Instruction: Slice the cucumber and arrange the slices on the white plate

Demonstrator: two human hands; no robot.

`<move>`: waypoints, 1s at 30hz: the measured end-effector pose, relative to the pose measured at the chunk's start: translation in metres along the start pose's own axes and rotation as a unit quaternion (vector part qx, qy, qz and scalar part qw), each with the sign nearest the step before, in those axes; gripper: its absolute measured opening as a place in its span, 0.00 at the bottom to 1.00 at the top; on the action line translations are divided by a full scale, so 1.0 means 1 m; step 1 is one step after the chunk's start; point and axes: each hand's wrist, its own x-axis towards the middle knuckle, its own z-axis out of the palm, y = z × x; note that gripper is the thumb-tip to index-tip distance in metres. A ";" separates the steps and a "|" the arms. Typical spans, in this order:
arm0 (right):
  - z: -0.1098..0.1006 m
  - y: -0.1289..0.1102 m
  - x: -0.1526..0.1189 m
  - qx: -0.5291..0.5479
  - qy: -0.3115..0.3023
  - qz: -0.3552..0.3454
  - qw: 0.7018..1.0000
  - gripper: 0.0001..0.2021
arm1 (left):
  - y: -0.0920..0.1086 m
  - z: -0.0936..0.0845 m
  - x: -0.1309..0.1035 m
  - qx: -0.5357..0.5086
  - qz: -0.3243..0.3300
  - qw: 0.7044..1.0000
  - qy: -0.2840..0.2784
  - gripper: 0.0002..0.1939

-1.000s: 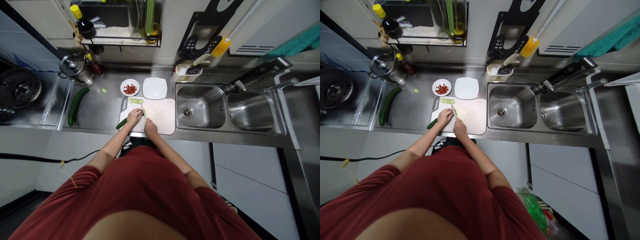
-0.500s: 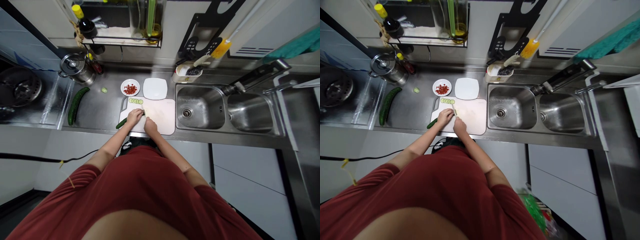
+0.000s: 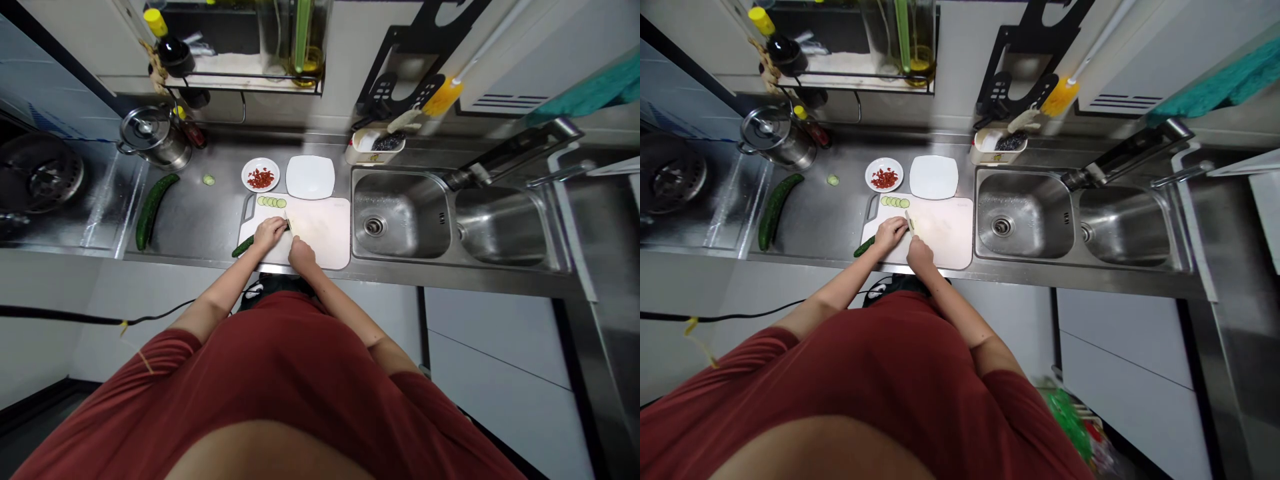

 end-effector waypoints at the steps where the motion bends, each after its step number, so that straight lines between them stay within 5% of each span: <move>1: -0.001 0.000 0.001 -0.001 0.002 -0.002 1.000 0.15 | 0.000 0.000 0.000 0.002 0.000 1.000 -0.001 0.13; 30: -0.011 0.006 0.010 -0.004 -0.009 -0.023 1.000 0.15 | -0.002 -0.001 0.002 -0.023 -0.003 1.000 0.001 0.13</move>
